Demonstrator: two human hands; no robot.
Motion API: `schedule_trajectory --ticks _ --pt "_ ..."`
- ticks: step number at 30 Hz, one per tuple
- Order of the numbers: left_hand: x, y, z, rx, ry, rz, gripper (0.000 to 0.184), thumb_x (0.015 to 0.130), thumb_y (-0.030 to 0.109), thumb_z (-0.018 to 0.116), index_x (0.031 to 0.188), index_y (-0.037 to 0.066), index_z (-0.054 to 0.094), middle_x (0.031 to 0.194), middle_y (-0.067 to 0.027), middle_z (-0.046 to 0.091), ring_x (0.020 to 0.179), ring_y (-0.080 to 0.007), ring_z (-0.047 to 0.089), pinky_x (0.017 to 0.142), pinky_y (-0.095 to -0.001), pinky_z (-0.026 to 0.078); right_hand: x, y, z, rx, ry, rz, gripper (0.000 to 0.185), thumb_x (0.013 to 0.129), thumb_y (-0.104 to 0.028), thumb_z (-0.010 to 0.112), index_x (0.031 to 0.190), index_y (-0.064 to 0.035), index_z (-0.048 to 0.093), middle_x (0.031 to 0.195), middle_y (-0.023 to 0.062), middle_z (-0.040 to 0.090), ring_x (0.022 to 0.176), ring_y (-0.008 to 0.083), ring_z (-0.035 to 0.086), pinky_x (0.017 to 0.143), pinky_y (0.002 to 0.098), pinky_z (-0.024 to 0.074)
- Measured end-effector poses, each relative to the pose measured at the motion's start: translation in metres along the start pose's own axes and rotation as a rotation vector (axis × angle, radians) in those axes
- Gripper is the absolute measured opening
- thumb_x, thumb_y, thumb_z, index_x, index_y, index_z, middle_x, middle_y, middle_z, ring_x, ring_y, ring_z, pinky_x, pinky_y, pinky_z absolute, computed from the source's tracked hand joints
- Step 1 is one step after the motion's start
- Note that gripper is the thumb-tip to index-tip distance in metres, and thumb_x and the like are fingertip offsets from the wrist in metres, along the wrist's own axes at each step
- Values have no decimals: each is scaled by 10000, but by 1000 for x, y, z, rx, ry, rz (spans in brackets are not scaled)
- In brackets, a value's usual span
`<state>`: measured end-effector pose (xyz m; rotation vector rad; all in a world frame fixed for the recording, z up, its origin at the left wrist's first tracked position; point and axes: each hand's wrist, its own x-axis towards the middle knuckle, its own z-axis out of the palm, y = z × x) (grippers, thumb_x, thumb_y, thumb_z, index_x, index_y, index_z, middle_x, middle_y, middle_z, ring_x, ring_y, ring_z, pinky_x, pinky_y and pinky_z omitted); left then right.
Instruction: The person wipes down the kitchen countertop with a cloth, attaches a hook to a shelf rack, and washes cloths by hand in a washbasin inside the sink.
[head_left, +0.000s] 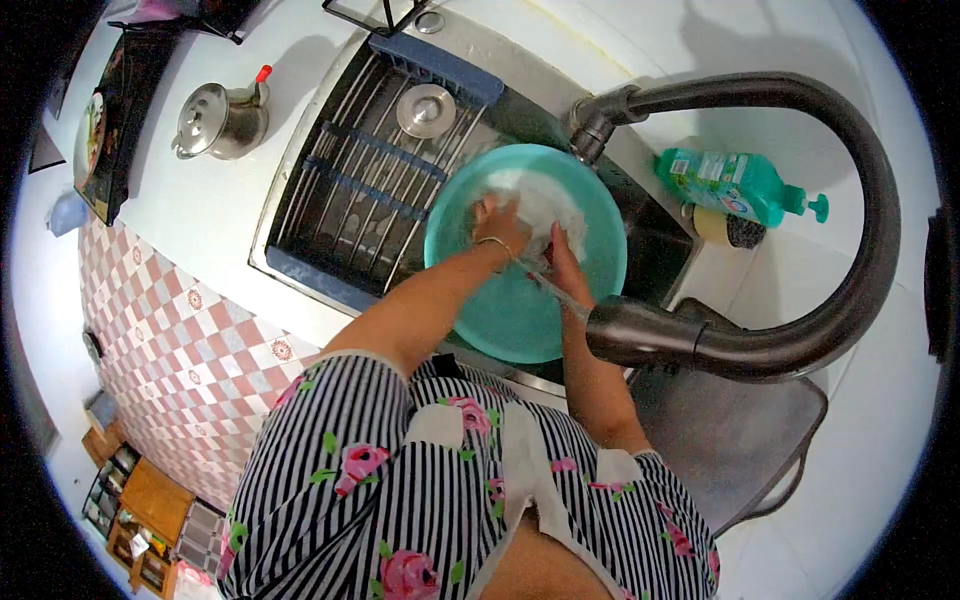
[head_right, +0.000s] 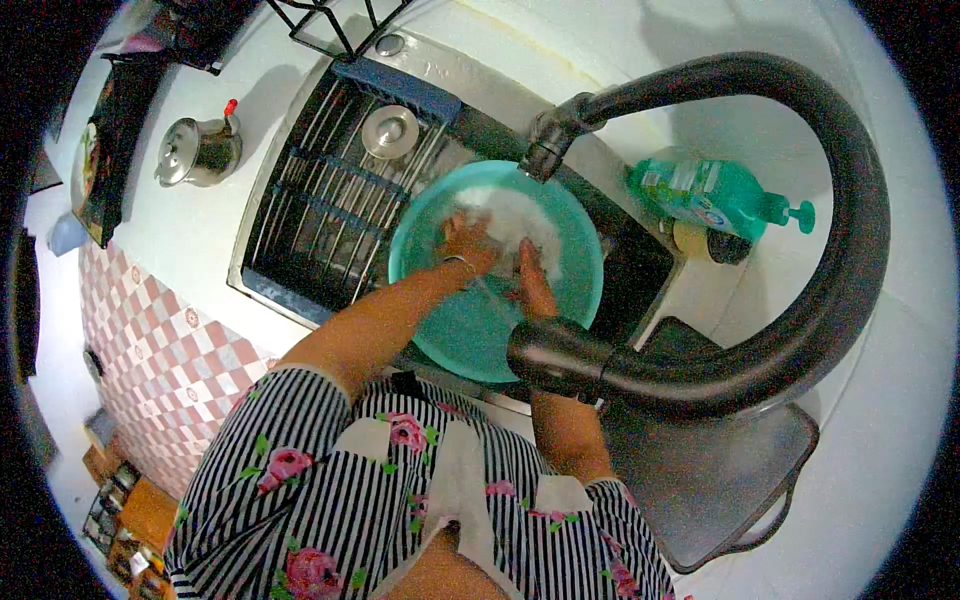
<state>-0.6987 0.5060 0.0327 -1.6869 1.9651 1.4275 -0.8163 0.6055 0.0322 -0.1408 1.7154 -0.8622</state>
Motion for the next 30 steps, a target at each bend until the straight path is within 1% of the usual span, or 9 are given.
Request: schedule_trajectory --ticks 3,8,10,11,14,18,21,25,30 --pt "-13 25 20 -148 -104 236 439 751 251 600 1151 90 514 1173 -228 445 1058 -381 480 895 -429 409 -36 -46 8 30 -179 -278 527 935 -376 405 1365 -90 306 1319 167 402 1185 260 415 963 370 383" --pt "-69 47 56 -231 -110 631 312 736 304 602 869 22 613 1010 -222 530 858 -372 566 775 -431 462 -59 -66 -21 -384 -275 -558 707 766 -178 678 1355 -62 304 1314 149 411 1175 274 427 975 365 364" --pt "-58 43 76 -161 -86 647 310 714 325 607 803 29 627 936 -207 565 805 -363 579 746 -425 470 -50 -46 -17 -376 -273 -608 607 827 -192 591 1349 -61 309 1275 158 435 1128 268 455 946 364 391" --pt "-58 56 22 -33 -29 682 325 691 361 621 752 42 637 825 -189 585 755 -356 587 729 -425 469 -42 -33 -17 -375 -272 -633 559 858 -199 548 1345 -60 311 1256 163 448 1104 266 469 931 364 405" --pt "13 22 17 -149 91 371 338 683 359 638 848 64 629 883 -187 589 810 -354 585 752 -455 450 -21 -1 -14 -202 -104 -381 545 868 -250 541 1334 -61 330 1273 151 439 1133 281 453 951 388 389" --pt "37 2 -21 128 178 435 444 714 293 633 1114 118 549 1175 -171 508 1097 -312 488 880 -467 397 -18 1 -15 -20 140 111 536 882 -319 531 1318 -62 357 1297 136 427 1172 302 431 977 421 369" --pt "19 -1 31 340 428 203 463 711 329 635 1101 100 535 1228 -172 453 1093 -340 453 940 -427 371 -3 22 -21 236 -112 18 535 885 -372 525 1304 -70 383 1290 135 437 1180 312 426 980 445 366" --pt "11 -8 100 -78 80 490 439 668 311 669 1052 124 566 1108 -170 540 901 -357 551 867 -417 437 -20 -25 -5 835 -238 261 582 871 -447 523 1303 -79 395 1310 145 421 1184 313 424 987 450 361" --pt "-31 15 78 -147 -175 536 342 629 223 693 931 103 587 1019 -153 550 911 -355 552 811 -425 449 13 -16 -52 -526 34 -285 517 891 -481 455 1153 -45 550 1088 140 578 1021 287 541 891 406 414"
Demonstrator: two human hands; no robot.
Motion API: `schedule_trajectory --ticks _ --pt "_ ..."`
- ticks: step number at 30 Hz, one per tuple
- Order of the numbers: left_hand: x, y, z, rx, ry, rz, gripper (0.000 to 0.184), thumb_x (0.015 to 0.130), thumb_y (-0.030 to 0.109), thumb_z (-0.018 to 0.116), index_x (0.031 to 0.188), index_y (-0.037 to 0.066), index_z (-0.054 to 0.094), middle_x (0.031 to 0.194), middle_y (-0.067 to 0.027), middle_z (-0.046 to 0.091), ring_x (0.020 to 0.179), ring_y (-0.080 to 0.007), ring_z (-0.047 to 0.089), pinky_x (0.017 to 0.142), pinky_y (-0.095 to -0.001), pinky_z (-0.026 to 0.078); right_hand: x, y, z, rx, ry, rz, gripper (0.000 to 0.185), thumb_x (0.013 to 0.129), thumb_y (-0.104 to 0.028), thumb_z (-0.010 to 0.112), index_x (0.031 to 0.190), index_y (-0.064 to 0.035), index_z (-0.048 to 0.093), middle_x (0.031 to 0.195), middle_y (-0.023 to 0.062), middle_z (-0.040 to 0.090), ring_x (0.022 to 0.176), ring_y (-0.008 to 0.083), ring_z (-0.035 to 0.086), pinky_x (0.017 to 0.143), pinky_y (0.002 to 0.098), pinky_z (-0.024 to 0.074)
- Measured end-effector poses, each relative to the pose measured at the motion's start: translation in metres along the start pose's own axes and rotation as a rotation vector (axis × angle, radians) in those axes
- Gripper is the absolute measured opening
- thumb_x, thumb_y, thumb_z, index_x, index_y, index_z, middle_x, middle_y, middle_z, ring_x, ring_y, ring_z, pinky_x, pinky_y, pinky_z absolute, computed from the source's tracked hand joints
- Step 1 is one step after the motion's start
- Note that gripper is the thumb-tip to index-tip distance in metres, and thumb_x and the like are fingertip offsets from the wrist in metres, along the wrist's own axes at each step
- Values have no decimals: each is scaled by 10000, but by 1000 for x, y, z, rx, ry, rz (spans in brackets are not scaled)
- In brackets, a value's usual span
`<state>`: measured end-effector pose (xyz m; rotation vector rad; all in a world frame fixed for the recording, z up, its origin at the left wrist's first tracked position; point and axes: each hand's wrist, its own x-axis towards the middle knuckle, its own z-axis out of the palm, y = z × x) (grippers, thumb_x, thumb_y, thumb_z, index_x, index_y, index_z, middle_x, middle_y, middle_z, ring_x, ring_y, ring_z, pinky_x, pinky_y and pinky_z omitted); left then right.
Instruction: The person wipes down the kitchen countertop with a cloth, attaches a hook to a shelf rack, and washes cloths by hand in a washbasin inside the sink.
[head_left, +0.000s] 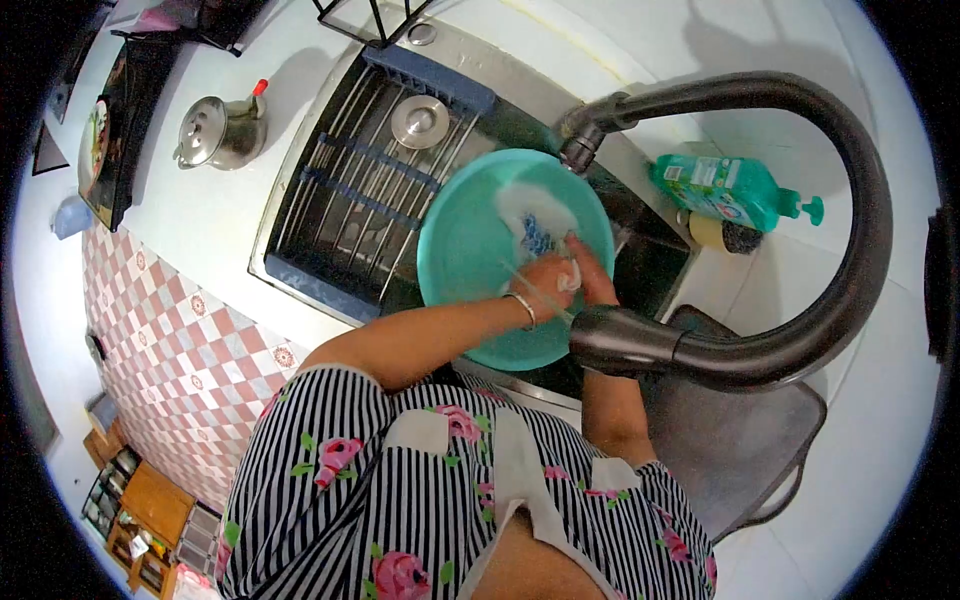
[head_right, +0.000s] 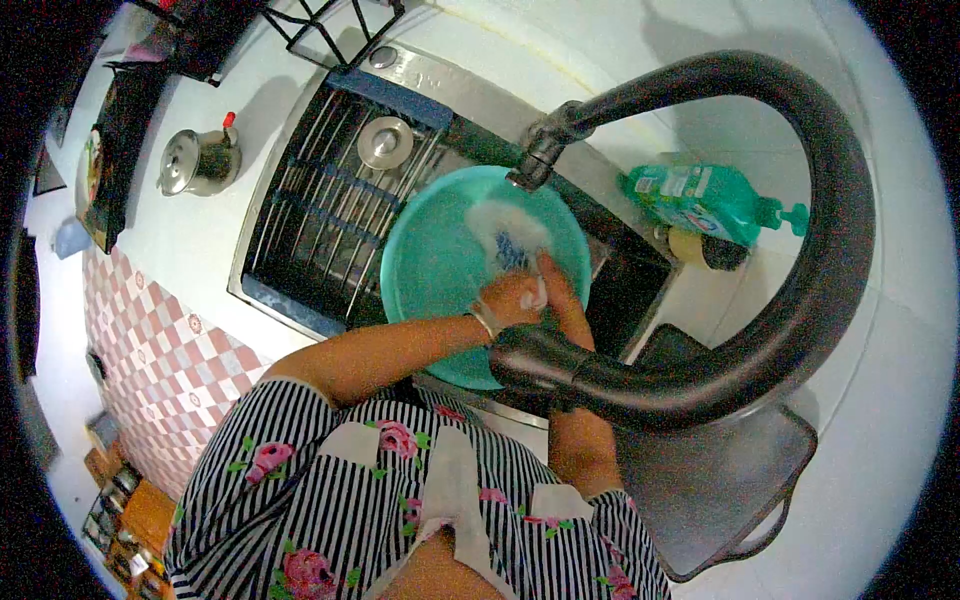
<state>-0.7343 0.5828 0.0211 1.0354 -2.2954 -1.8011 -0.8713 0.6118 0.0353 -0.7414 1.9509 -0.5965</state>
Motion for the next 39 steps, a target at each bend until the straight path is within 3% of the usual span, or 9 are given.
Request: schedule_trajectory --ticks 1,4,7,13,22,28,31,36,39 --pt "-2 -10 4 -54 2 -10 324 628 185 688 924 102 588 1026 -161 538 946 -353 543 825 -423 440 6 -18 -8 -373 83 -59 513 900 -482 434 1108 -38 584 1017 130 614 965 275 572 856 389 433" --pt "-25 8 -43 -40 250 -175 286 606 239 729 833 136 587 925 -111 572 842 -329 571 750 -409 470 -22 -148 -18 176 142 -12 525 912 -496 373 974 -38 623 851 72 638 799 203 593 721 337 440" --pt "-28 2 -52 -63 205 -197 278 640 215 687 870 107 575 980 -159 538 922 -342 546 804 -415 442 -22 -207 -12 531 -220 48 516 918 -502 333 879 -70 612 767 30 605 708 137 554 638 299 417" --pt "-35 8 -63 -100 168 -224 267 635 205 683 852 100 569 930 -163 538 903 -357 538 790 -424 441 -7 -198 13 1011 -299 97 471 926 -498 319 843 -105 564 688 -11 524 629 128 500 600 282 407" --pt "-12 19 -65 -187 208 -306 244 635 212 693 807 94 567 909 -162 540 873 -348 545 765 -416 444 -10 -224 27 884 -152 149 513 923 -525 312 864 -79 559 715 -1 538 645 142 511 615 309 443" --pt "-10 -2 -62 -251 418 -120 243 697 222 647 860 63 562 865 -151 564 828 -351 556 757 -430 446 -38 -131 15 582 212 100 524 901 -543 361 862 -69 582 850 62 569 793 162 545 737 347 435" --pt "-29 52 -90 -110 438 42 201 660 182 658 772 72 533 863 -128 535 838 -341 541 748 -411 440 -26 -35 31 853 -40 355 513 877 -542 410 933 -54 556 916 75 554 842 191 525 759 358 424" --pt "-34 64 -54 5 168 400 95 711 176 566 757 93 568 826 -113 538 816 -340 547 715 -429 451 -32 -9 53 906 -151 145 549 852 -530 472 1089 -35 486 1073 91 518 982 230 494 851 394 398" --pt "19 19 -64 110 190 -163 117 752 220 562 730 108 587 823 -91 561 805 -322 565 691 -446 459 -27 -5 57 858 -161 63 611 836 -523 509 1183 -24 444 1168 100 496 1066 253 475 907 416 382"
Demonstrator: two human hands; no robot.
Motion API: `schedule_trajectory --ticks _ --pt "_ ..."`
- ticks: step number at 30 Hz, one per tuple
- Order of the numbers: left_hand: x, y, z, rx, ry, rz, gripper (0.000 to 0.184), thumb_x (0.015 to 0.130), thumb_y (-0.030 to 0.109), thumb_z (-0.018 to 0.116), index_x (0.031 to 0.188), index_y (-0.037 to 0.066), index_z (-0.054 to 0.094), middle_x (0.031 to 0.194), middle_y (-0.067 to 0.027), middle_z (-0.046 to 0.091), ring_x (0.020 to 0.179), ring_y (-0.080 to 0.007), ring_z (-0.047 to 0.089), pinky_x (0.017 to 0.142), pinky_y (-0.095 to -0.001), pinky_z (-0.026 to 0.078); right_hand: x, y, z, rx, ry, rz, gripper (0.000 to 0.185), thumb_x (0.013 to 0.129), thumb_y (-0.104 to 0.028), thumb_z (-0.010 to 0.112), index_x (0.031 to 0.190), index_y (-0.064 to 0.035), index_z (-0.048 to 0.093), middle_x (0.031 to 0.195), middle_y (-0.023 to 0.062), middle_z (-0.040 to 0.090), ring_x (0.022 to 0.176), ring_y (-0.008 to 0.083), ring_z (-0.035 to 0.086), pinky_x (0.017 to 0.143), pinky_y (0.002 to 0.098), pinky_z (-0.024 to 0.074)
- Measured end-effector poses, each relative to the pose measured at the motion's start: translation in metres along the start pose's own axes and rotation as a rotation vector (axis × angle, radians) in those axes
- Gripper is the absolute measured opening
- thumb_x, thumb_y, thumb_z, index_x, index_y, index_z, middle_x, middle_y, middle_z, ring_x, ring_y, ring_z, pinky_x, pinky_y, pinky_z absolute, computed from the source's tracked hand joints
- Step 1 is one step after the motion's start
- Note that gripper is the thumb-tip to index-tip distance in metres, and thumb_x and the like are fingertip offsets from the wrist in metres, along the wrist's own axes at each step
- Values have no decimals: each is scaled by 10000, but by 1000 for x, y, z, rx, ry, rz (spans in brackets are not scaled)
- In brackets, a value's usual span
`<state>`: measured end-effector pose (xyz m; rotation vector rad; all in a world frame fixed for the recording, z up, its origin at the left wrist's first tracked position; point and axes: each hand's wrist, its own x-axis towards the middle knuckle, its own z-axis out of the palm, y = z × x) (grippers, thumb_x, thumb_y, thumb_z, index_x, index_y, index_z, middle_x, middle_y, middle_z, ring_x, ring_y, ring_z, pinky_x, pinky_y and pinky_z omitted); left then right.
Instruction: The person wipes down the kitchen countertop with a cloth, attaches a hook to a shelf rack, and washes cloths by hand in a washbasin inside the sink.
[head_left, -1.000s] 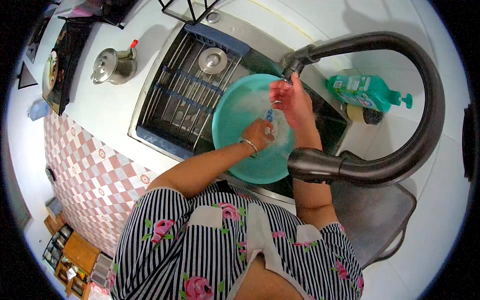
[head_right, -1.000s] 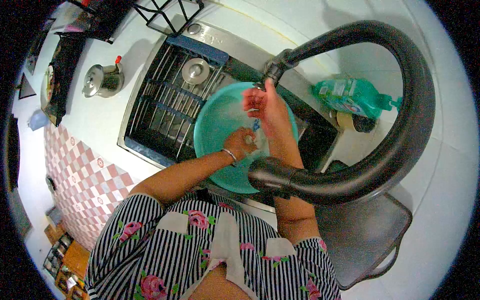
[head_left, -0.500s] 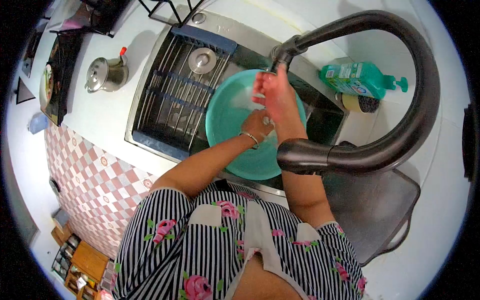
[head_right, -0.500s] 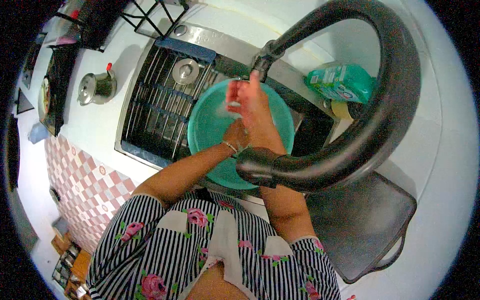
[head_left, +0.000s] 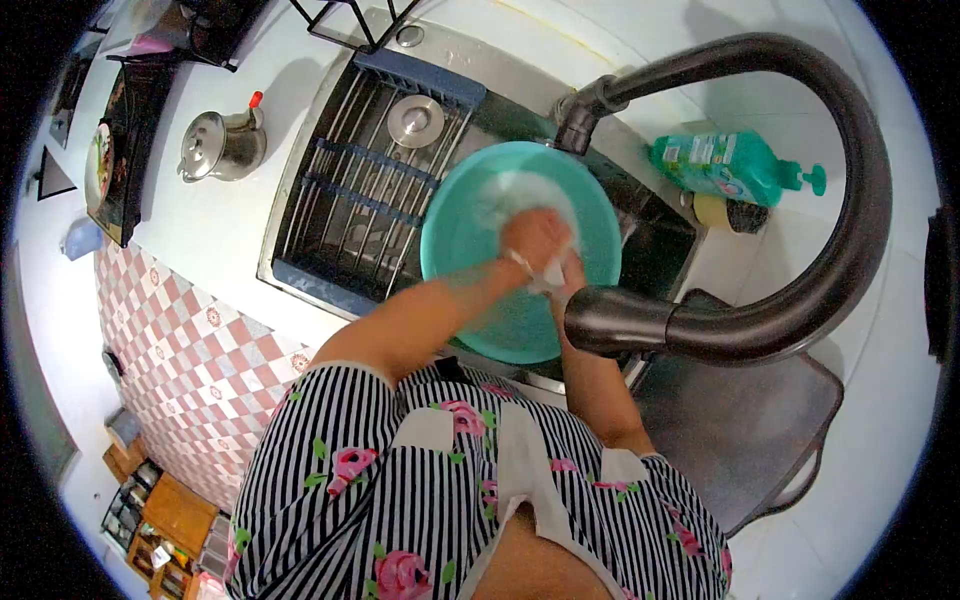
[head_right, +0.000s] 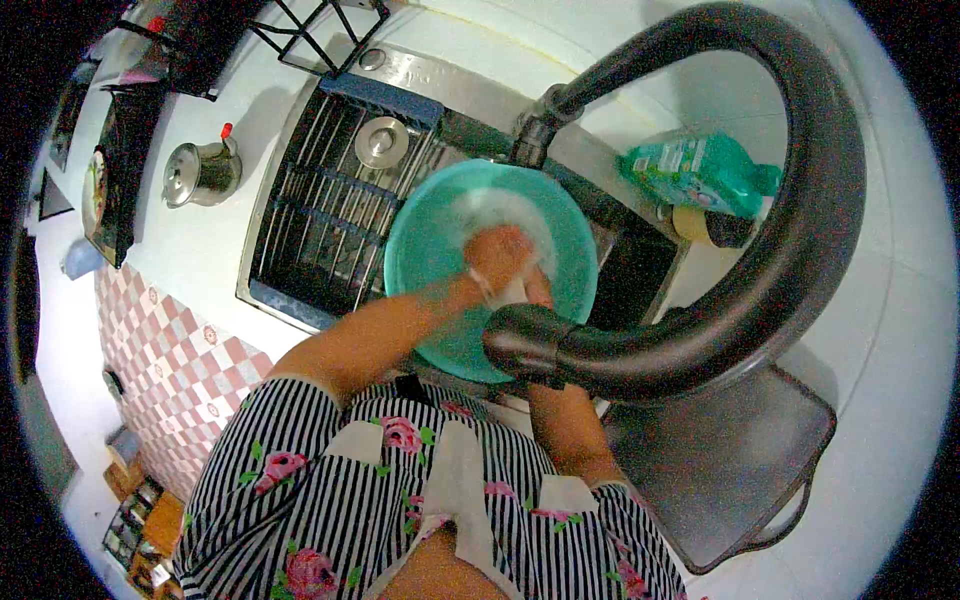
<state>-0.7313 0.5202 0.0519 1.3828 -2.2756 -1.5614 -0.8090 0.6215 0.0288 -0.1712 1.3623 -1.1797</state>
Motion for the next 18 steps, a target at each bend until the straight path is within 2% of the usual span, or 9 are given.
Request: schedule_trajectory --ticks 3,7,9,11,13,15,16,17,18 --pt "33 -17 -44 96 86 -57 188 754 268 594 848 105 598 1018 -117 564 945 -313 551 755 -454 453 13 0 -21 -242 -25 -20 693 821 -516 546 1276 -13 402 1262 109 474 1151 276 457 962 437 366" --pt "26 -41 -10 385 478 21 373 698 294 651 1021 119 586 1164 -134 513 1044 -337 503 832 -463 437 -1 -43 8 -47 361 339 667 866 -499 494 1332 -49 333 1283 115 455 1181 273 435 958 416 385" --pt "13 -47 18 402 418 -17 459 681 324 666 1081 118 572 1198 -138 487 1067 -355 482 884 -466 406 6 -41 19 276 140 356 675 883 -484 473 1374 -80 247 1306 117 434 1201 253 421 976 392 375" --pt "3 -49 38 224 23 -121 535 673 377 669 1124 111 560 1227 -139 462 1079 -377 466 953 -470 358 12 -43 16 476 2 351 676 895 -462 464 1397 -94 199 1321 113 421 1210 238 414 994 379 361" --pt "-13 -12 17 150 -159 52 531 670 395 673 1097 95 573 1208 -152 480 1118 -360 447 948 -466 365 22 -46 0 557 -66 331 664 903 -433 468 1400 -94 187 1330 105 414 1210 228 415 1012 378 342" --pt "-20 -9 40 121 -93 279 476 673 391 665 1057 117 599 1147 -158 516 1037 -363 497 859 -455 422 -5 -52 4 -119 -224 -84 592 906 -391 481 1359 -71 276 1324 98 423 1198 214 428 1003 378 352" --pt "-23 -10 52 97 -64 391 448 675 389 661 1037 129 612 1116 -161 534 996 -364 521 815 -449 451 -12 -51 5 -218 -243 -153 571 906 -378 487 1347 -65 302 1322 97 425 1194 211 431 1000 379 354" --pt "-30 3 36 108 -74 320 442 686 411 642 1017 119 619 1082 -162 543 967 -361 533 810 -447 451 -18 -50 6 -314 -257 -224 551 905 -364 493 1334 -60 328 1321 95 427 1190 208 435 998 380 356" --pt "-39 28 -2 122 -80 251 440 698 432 624 997 109 625 1047 -164 551 937 -358 546 805 -445 451 -11 -44 10 -168 -227 -165 544 903 -358 499 1329 -61 336 1320 95 428 1189 208 436 998 381 355"
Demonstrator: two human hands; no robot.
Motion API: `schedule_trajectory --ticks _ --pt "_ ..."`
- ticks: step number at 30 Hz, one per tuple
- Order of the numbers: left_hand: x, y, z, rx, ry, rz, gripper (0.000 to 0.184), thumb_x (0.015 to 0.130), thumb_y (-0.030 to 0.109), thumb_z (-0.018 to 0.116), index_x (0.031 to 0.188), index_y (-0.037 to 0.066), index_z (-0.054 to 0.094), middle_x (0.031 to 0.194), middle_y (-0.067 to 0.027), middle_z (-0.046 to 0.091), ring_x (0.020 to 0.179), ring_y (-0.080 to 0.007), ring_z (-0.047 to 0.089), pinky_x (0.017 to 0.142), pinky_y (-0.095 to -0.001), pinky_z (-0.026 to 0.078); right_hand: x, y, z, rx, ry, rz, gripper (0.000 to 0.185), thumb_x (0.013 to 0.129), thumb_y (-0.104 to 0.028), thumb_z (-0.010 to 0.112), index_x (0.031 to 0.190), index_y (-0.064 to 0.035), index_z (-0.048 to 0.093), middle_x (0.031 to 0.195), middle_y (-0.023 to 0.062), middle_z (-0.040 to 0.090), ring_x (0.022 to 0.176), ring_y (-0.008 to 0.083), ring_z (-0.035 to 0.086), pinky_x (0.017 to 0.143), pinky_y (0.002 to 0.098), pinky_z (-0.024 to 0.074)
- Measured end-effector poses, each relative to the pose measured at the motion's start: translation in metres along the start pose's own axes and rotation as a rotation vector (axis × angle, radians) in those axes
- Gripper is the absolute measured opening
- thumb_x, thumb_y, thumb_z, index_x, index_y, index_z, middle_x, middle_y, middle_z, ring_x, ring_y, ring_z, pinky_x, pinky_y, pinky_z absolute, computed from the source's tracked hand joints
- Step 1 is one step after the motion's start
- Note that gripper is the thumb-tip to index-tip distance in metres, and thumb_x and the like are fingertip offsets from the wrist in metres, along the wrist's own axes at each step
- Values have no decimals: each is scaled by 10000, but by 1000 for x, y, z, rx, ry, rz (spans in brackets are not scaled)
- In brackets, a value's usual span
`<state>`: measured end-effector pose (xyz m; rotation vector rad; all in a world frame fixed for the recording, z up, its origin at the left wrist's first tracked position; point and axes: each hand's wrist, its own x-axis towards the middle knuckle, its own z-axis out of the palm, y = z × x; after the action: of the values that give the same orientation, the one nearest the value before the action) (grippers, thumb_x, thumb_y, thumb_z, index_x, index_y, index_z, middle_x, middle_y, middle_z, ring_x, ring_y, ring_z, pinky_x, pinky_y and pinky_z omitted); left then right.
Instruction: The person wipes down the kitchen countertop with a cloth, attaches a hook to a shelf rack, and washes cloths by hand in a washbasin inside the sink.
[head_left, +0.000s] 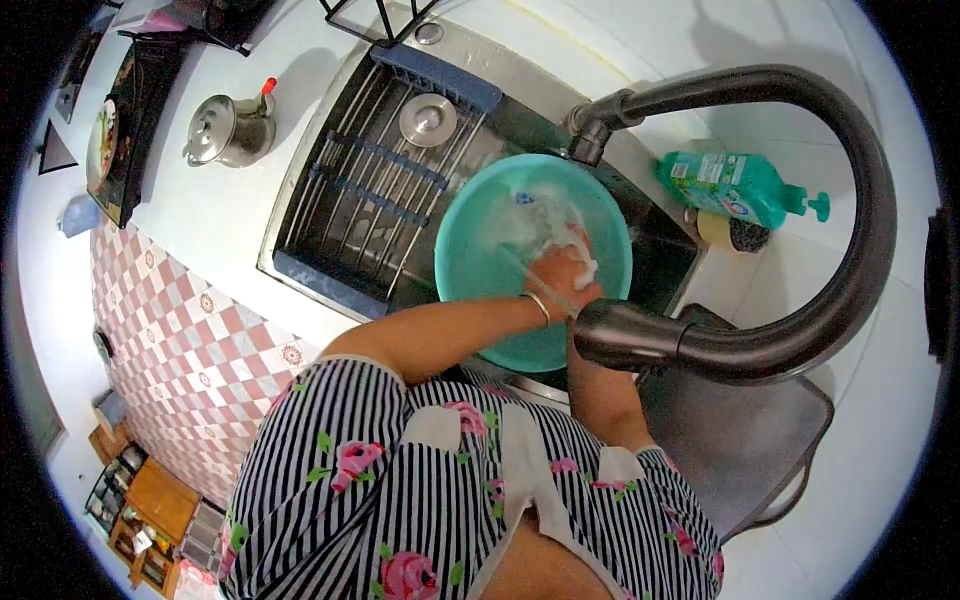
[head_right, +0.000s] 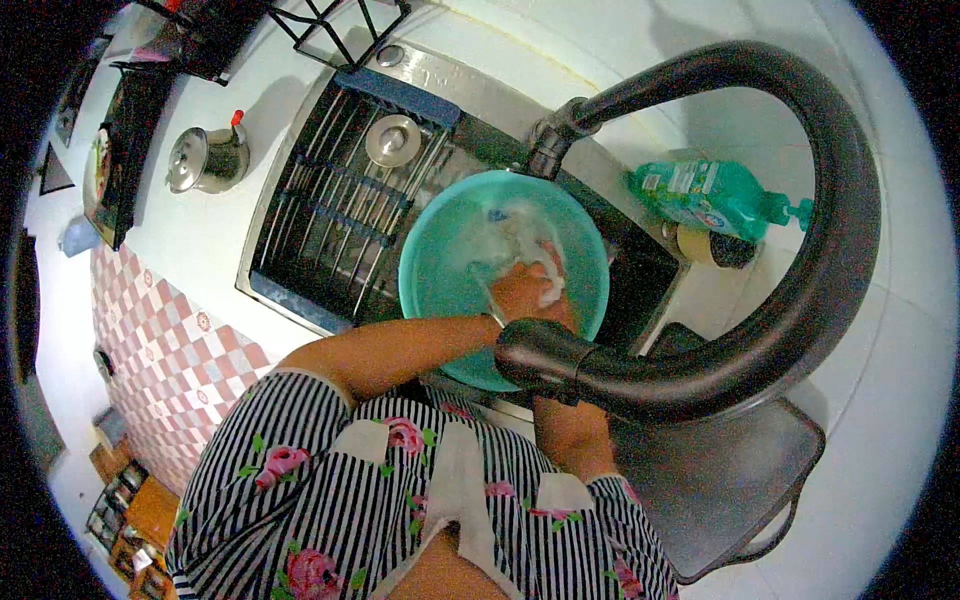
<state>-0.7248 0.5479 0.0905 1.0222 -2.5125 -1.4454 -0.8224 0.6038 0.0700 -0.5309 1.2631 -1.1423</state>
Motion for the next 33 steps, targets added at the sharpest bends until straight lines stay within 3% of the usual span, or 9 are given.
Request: schedule_trajectory --ticks 3,9,14,18,20,27,28,31,33 --pt "37 -51 22 -88 102 -443 481 758 506 525 974 90 632 946 -173 563 855 -335 573 801 -429 452 26 29 7 441 121 130 523 896 -338 514 1314 -64 358 1319 95 429 1186 210 438 998 385 353" --pt "44 -89 -18 203 297 -249 394 729 268 646 1068 88 556 1141 -152 515 1011 -323 520 825 -420 453 14 45 -19 132 478 501 559 891 -385 506 1334 -90 337 1307 105 435 1175 244 443 992 385 349" --pt "28 -102 61 -26 139 -341 393 685 200 669 1046 93 555 1156 -162 501 1015 -355 512 862 -423 442 18 20 -7 528 307 456 556 883 -403 495 1339 -125 342 1301 130 421 1131 283 466 960 405 371" --pt "5 -8 24 -25 -46 -47 340 708 285 623 999 111 590 1017 -183 545 943 -360 550 837 -440 455 34 23 -27 832 121 352 552 852 -422 524 1292 -118 388 1218 135 495 1041 303 527 906 441 428" --pt "-2 34 -13 -34 -71 -218 286 719 285 606 949 115 611 963 -168 557 909 -350 565 801 -448 467 24 28 -23 821 103 285 510 860 -400 510 1267 -110 406 1203 125 502 1048 291 517 908 428 422" --pt "30 -22 -25 8 307 -314 189 793 303 539 865 185 667 914 -140 646 850 -303 629 723 -458 497 12 60 11 856 180 118 350 887 -322 470 1142 -84 488 1119 96 541 1029 258 509 884 392 422" --pt "24 -28 -13 -153 180 -214 314 780 340 557 1022 151 623 1041 -152 605 981 -301 578 878 -417 441 15 60 11 891 177 114 313 888 -312 470 1091 -79 518 1081 98 560 990 264 529 854 396 440" --pt "3 -34 49 -137 533 -178 245 754 263 588 921 84 607 958 -160 612 902 -322 588 799 -393 461 26 57 11 996 177 96 258 891 -281 471 937 -66 607 966 101 615 871 281 588 766 410 492" --pt "18 -60 40 -45 513 -294 249 782 278 548 908 72 606 915 -186 614 865 -331 600 760 -421 472 36 53 18 1006 84 398 278 872 -278 527 1032 -60 593 959 89 620 868 274 591 805 388 490"
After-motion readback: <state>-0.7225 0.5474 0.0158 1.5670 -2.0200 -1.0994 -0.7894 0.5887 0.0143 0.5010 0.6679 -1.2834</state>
